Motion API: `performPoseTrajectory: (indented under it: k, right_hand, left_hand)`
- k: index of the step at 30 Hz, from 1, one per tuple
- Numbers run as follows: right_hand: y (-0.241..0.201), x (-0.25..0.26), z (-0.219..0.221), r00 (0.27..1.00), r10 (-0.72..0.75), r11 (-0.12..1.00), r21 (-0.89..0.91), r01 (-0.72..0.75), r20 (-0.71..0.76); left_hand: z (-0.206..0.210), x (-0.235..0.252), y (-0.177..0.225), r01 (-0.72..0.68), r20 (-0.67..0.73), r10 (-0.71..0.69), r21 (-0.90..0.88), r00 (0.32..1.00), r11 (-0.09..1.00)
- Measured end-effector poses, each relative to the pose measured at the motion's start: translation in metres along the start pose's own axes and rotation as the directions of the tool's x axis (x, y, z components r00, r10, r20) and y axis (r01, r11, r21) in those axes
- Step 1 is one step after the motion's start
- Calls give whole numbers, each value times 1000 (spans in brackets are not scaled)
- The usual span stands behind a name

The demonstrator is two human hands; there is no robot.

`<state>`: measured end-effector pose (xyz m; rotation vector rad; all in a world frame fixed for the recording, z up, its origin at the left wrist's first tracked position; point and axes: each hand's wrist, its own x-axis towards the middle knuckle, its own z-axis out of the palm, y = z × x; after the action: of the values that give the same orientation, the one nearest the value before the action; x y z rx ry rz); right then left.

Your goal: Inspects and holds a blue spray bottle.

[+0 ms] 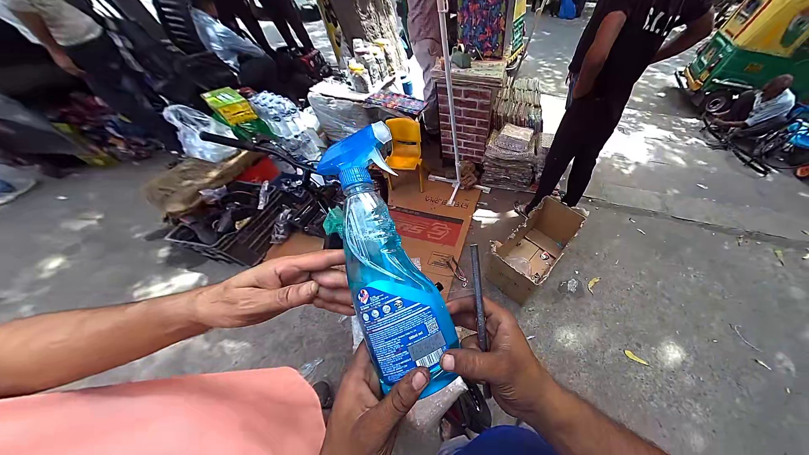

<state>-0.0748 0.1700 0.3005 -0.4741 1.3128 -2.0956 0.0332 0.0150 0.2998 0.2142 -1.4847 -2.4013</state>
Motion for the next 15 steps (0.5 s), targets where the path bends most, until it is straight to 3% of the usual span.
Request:
performPoseTrajectory:
  k: [15]
  right_hand:
    - [3, -32, -6, 998, 11, 1000, 25, -10, -67]
  left_hand:
    - [15, -17, -10, 34, 40, -38, 99, 999, 995]
